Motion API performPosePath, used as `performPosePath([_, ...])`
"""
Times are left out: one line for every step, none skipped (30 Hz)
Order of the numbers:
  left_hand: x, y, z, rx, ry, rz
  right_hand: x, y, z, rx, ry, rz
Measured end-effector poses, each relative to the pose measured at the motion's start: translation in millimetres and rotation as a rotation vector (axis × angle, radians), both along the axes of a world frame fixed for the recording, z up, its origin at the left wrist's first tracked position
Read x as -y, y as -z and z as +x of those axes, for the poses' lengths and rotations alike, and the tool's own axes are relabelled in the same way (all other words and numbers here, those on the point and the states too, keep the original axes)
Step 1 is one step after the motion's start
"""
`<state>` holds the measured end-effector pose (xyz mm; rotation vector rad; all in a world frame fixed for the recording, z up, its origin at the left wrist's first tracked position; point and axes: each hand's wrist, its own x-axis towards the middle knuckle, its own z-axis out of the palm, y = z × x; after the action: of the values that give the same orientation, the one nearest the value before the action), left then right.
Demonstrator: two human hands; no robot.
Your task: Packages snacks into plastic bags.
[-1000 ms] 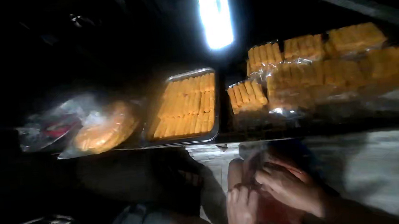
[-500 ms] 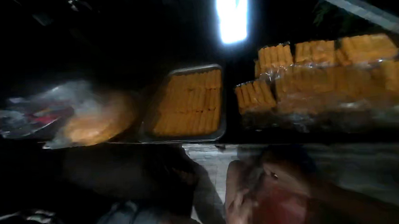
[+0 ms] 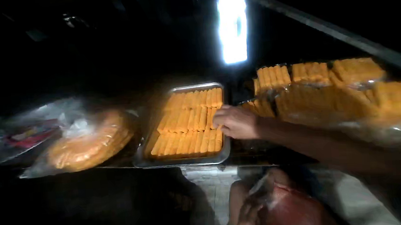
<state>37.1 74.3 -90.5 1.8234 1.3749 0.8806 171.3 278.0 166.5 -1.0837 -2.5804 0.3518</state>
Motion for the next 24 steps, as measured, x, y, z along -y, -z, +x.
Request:
performPosePath([0.3, 0.4, -1.5, -0.045, 0.008, 0.055, -18.0, -0.7, -7.8, 0.056, 0.018, 0.013])
performPosePath([1.1, 2.9, -0.3, -0.049, -0.004, 0.084, -35.5, 0.4, -15.3, 0.081, 0.033, 0.012])
performPosePath([2.2, 2.5, 0.0, -0.050, -0.003, 0.048, -52.3, 2.7, -21.9, 0.092, 0.040, 0.010])
performPosePath([1.9, 3.8, 0.7, -0.063, -0.014, 0.068, -66.7, 4.7, -28.2, 0.103, 0.054, -0.001])
performPosePath([1.3, 2.6, 0.3, -0.080, -0.010, 0.074, -78.5, 6.3, -33.7, 0.110, 0.069, -0.012])
performPosePath([-0.2, 3.4, -0.2, -0.075, -0.007, 0.088, -87.8, 6.5, -39.1, 0.133, 0.094, -0.027])
performPosePath([-1.3, 2.8, -0.6, -0.070, -0.002, 0.096, -94.8, 6.1, -43.7, 0.160, 0.115, -0.042])
performPosePath([-2.5, 6.1, -0.6, -0.060, -0.002, 0.114, -100.7, 6.2, -47.7, 0.188, 0.136, -0.052])
performPosePath([-3.4, 9.3, -1.2, -0.063, 0.005, 0.114, -107.1, 8.4, -50.5, 0.217, 0.143, -0.049])
performPosePath([-3.6, 13.2, -1.1, -0.051, 0.005, 0.118, -112.0, 9.4, -53.2, 0.255, 0.152, -0.057])
performPosePath([-3.3, 14.5, -1.7, -0.055, 0.010, 0.112, -116.3, 11.8, -55.0, 0.294, 0.155, -0.050])
performPosePath([-2.4, 15.7, -2.0, -0.057, 0.010, 0.098, -119.4, 13.4, -56.7, 0.319, 0.153, -0.062])
performPosePath([-1.8, 17.6, -2.7, -0.067, 0.011, 0.086, -120.9, 14.4, -57.7, 0.341, 0.142, -0.065])
performPosePath([-1.8, 20.0, -2.7, -0.059, 0.006, 0.083, -121.3, 13.2, -59.6, 0.361, 0.135, -0.079])
performPosePath([-2.4, 23.0, -3.7, -0.056, 0.012, 0.082, -122.8, 14.0, -60.5, 0.378, 0.126, -0.068])
performPosePath([-3.4, 30.7, -4.8, -0.057, 0.017, 0.109, -124.1, 15.0, -61.4, 0.385, 0.120, -0.063])
performPosePath([-4.3, 34.1, -6.1, -0.059, 0.026, 0.121, -126.7, 18.0, -61.6, 0.396, 0.109, -0.041])
performPosePath([-4.7, 32.5, -5.9, -0.050, 0.027, 0.112, -128.5, 20.1, -62.2, 0.406, 0.109, -0.039])
performPosePath([-3.4, 22.9, -4.3, -0.043, 0.025, 0.102, -130.3, 22.6, -62.1, 0.407, 0.101, -0.027])
performPosePath([-2.7, 18.3, -3.3, -0.038, 0.019, 0.112, -130.3, 22.8, -62.2, 0.400, 0.093, -0.027])
performPosePath([-2.1, 16.0, -2.6, -0.049, 0.009, 0.123, -129.7, 22.5, -61.8, 0.409, 0.082, -0.017])
performPosePath([-2.1, 14.9, -3.0, -0.056, 0.010, 0.114, -129.7, 22.5, -61.8, 0.406, 0.070, 0.002])
performPosePath([-2.1, 14.3, -3.1, -0.062, 0.015, 0.093, -131.0, 23.9, -60.7, 0.401, 0.052, 0.027])
performPosePath([-2.2, 15.7, -3.2, -0.059, 0.019, 0.088, -132.7, 24.5, -59.5, 0.402, 0.040, 0.041])
